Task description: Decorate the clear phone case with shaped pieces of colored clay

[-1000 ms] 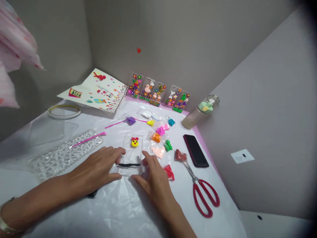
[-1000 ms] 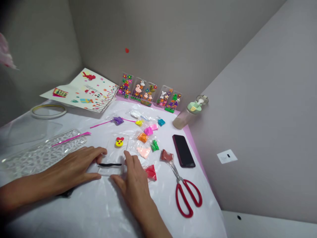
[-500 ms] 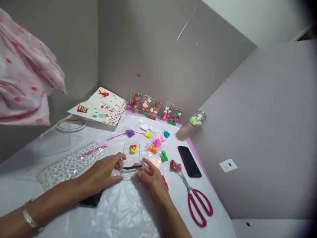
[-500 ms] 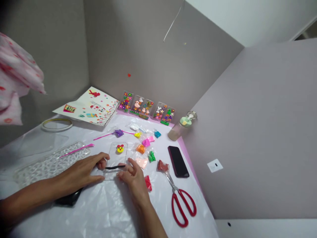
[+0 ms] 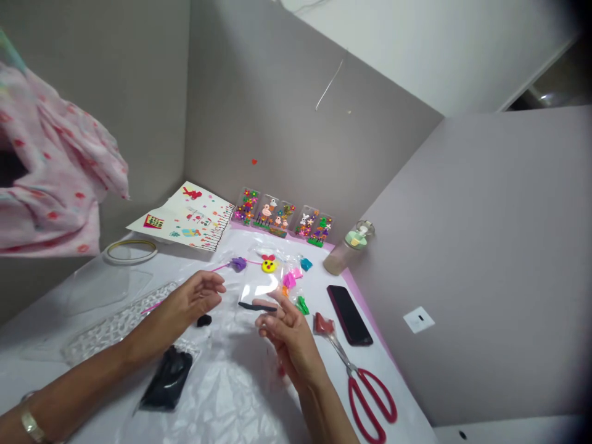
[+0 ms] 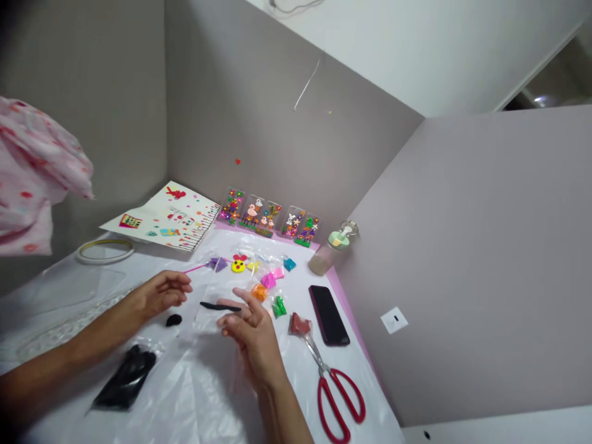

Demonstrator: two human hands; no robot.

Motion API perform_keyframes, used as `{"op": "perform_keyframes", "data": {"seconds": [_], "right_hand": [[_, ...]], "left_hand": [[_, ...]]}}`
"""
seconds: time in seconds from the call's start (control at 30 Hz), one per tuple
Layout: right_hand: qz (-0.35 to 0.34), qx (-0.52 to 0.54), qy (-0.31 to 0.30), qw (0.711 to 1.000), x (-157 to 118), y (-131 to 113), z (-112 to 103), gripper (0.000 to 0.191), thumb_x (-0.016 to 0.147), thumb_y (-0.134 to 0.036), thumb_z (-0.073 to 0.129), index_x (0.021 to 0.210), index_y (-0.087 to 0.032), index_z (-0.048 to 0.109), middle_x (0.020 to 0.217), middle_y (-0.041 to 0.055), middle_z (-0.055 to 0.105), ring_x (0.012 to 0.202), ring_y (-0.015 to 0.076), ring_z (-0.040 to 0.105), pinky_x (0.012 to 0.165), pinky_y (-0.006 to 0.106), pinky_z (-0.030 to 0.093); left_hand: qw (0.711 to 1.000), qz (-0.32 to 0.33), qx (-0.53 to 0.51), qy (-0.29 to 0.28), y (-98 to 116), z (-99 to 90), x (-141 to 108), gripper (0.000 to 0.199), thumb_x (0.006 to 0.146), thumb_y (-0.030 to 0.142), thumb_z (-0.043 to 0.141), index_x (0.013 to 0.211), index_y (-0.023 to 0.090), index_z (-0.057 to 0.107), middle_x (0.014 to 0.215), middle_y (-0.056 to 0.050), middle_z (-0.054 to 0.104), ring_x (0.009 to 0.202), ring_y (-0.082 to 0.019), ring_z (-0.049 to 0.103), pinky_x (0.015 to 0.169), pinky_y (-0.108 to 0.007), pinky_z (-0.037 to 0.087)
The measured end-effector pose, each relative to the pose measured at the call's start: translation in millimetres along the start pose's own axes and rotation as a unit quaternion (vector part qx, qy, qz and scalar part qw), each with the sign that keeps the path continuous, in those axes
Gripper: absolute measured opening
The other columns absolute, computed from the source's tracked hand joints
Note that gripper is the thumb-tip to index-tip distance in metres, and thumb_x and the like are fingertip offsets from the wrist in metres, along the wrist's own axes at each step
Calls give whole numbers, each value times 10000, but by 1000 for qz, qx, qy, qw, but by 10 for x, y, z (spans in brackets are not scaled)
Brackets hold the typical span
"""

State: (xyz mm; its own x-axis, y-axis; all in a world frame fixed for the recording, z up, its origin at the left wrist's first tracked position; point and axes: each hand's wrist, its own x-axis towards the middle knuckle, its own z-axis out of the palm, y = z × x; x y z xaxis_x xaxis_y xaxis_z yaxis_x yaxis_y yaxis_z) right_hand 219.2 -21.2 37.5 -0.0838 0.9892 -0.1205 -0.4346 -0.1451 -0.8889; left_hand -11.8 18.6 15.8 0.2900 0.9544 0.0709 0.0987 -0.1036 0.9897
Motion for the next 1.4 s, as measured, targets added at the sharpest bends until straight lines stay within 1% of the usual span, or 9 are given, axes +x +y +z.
{"op": "perform_keyframes", "data": {"seconds": [0.1, 0.17, 0.3, 0.47, 0.63, 0.87, 0.97, 1.13, 1.4], "right_hand": [[-44, -28, -11, 999, 6, -138, 119, 572, 688, -248, 933, 1219, -213, 724, 1091, 87, 811, 757, 169, 716, 662, 276, 533], [-62, -47, -24, 997, 30, -184, 189, 555, 721, -248, 912, 1238, -221, 711, 1096, 81, 807, 770, 174, 707, 701, 301, 536], [-99, -59, -36, 993, 98, -168, 249, 531, 726, -253, 907, 1220, -240, 713, 999, 37, 799, 764, 167, 687, 727, 306, 539], [-95, -54, -10, 994, 99, -35, 242, 525, 712, -288, 914, 1190, -222, 707, 873, 3, 758, 719, 152, 681, 703, 289, 540], [-78, -58, 10, 995, 69, 74, 278, 481, 728, -323, 904, 1139, -209, 682, 773, -29, 711, 687, 152, 682, 703, 296, 546], [-81, -61, 37, 994, 64, 117, 297, 416, 711, -297, 905, 1071, -219, 712, 784, -34, 701, 718, 147, 670, 745, 292, 558], [-79, -63, 37, 994, 48, 126, 292, 417, 708, -298, 909, 1073, -220, 723, 825, -25, 708, 749, 151, 679, 761, 293, 567], [-74, -49, 21, 996, 36, 146, 300, 409, 708, -311, 913, 1054, -228, 713, 867, -24, 709, 756, 160, 707, 781, 321, 594], [-82, -41, 19, 996, 35, 164, 289, 343, 759, -323, 889, 1016, -210, 693, 792, -34, 698, 722, 149, 687, 765, 305, 564]], "left_hand": [[995, -13, -90, -49, 182, 108, -13, 509, 984, 698, 491, 1182, 236, 573, 1110, -100, 687, 1066, -288, 682, 961, -464, 546], [992, -7, -103, -67, 314, 198, -15, 471, 977, 673, 534, 1160, 242, 593, 1076, -76, 681, 1060, -276, 673, 954, -445, 545], [995, 14, -94, -45, 463, 312, 29, 363, 945, 580, 637, 1032, 229, 620, 985, -35, 663, 932, -231, 659, 894, -390, 533], [995, 4, -97, -25, 326, 363, 45, 288, 945, 511, 656, 949, 223, 635, 851, -2, 644, 857, -209, 640, 848, -349, 513], [995, 4, -97, -32, 175, 373, -3, 254, 935, 481, 698, 952, 235, 639, 905, -4, 681, 905, -213, 661, 843, -324, 517], [996, -8, -86, -32, 93, 347, -8, 248, 943, 475, 711, 1018, 247, 649, 992, -7, 688, 975, -216, 656, 876, -321, 516], [993, -10, -110, -38, 69, 346, -3, 236, 972, 470, 678, 1032, 243, 655, 1017, -12, 682, 1003, -218, 649, 898, -328, 510], [990, -8, -133, -43, 85, 351, -8, 231, 980, 465, 687, 979, 236, 660, 906, 14, 652, 902, -183, 635, 861, -310, 493], [989, -14, -129, -66, 127, 343, -35, 248, 954, 479, 715, 1022, 245, 667, 965, 9, 668, 953, -189, 639, 884, -309, 504]]}}
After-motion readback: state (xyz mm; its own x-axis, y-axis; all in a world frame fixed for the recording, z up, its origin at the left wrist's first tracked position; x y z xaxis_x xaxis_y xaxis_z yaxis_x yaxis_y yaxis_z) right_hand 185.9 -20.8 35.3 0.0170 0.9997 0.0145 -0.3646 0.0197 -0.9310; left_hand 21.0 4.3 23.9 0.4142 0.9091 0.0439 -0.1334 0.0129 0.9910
